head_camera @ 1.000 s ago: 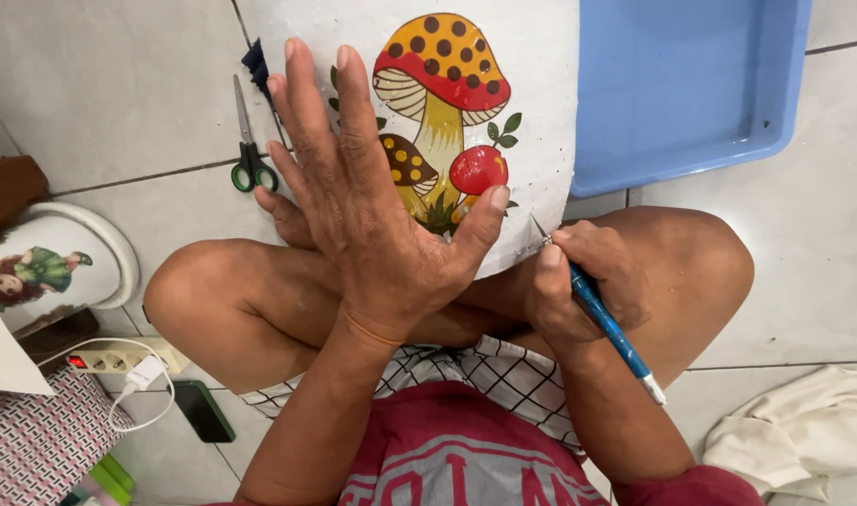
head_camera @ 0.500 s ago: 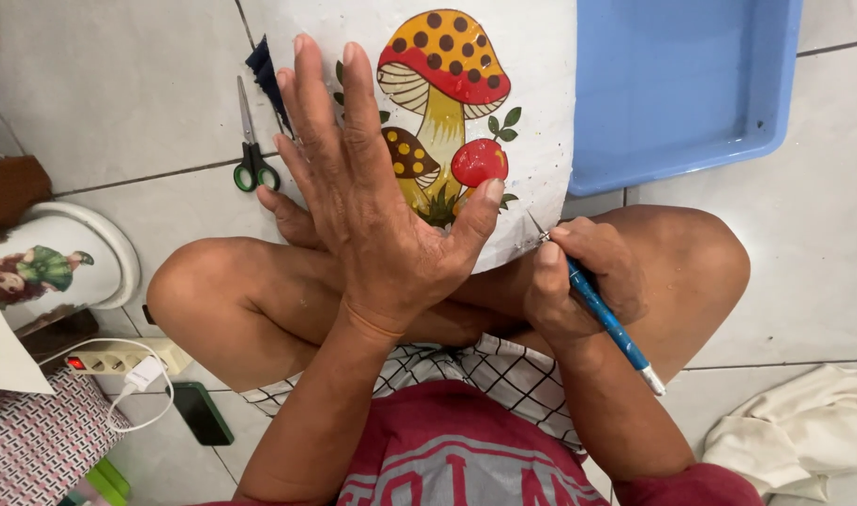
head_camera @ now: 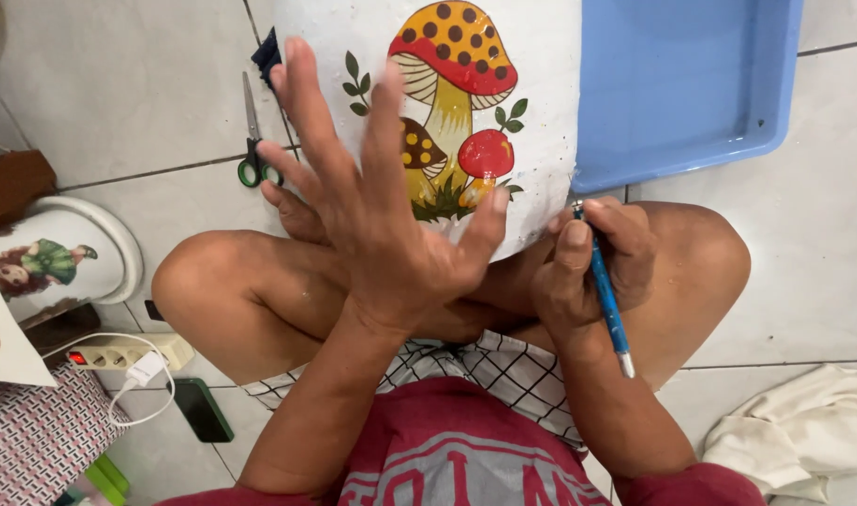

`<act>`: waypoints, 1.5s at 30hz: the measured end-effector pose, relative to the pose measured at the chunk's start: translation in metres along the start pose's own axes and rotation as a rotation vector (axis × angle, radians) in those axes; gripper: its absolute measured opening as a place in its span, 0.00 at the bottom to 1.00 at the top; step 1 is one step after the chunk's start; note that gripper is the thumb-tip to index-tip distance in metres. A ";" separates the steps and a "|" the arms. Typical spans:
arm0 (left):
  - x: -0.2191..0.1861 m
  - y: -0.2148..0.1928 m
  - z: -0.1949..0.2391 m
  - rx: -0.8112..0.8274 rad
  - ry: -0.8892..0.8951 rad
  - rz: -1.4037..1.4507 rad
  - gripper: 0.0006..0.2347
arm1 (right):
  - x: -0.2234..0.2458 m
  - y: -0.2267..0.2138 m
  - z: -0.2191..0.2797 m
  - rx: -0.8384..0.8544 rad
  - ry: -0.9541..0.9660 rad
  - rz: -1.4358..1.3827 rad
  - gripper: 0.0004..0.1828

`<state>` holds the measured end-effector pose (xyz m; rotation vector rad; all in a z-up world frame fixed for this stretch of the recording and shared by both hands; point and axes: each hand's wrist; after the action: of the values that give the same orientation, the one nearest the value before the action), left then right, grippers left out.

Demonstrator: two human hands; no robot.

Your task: Detailing a mushroom illustration on a white pot using a blue pen

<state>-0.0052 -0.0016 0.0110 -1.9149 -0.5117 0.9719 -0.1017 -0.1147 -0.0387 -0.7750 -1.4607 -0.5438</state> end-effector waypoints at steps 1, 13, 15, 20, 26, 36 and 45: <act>-0.003 0.000 0.004 -0.005 0.003 0.000 0.40 | -0.002 0.002 0.000 -0.001 -0.005 -0.002 0.06; -0.017 0.013 0.026 0.123 0.512 -0.310 0.08 | -0.015 -0.005 0.002 0.000 0.143 -0.303 0.06; -0.019 0.012 0.025 0.040 0.611 -0.279 0.08 | -0.014 -0.006 0.002 -0.036 0.151 -0.190 0.05; -0.014 0.006 0.031 0.201 0.519 -0.216 0.17 | -0.017 -0.006 0.001 -0.005 0.163 -0.323 0.05; -0.007 -0.004 0.032 -0.031 0.424 0.076 0.12 | -0.010 -0.009 0.003 -0.005 0.083 -0.338 0.05; -0.041 -0.050 0.019 0.115 0.425 0.370 0.09 | 0.026 -0.041 0.030 0.334 0.183 -0.515 0.05; -0.042 -0.065 0.035 0.155 0.378 0.571 0.11 | 0.020 -0.055 0.038 0.449 0.284 -0.735 0.07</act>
<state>-0.0564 0.0219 0.0743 -2.0741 0.3411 0.9251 -0.1667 -0.1198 -0.0140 0.2138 -1.4973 -0.7954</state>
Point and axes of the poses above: each hand's wrist, its own z-axis away from the middle knuckle, its own y-axis out of the palm, x = y × z, and after that the axes turned 11 degrees about y, right-handed
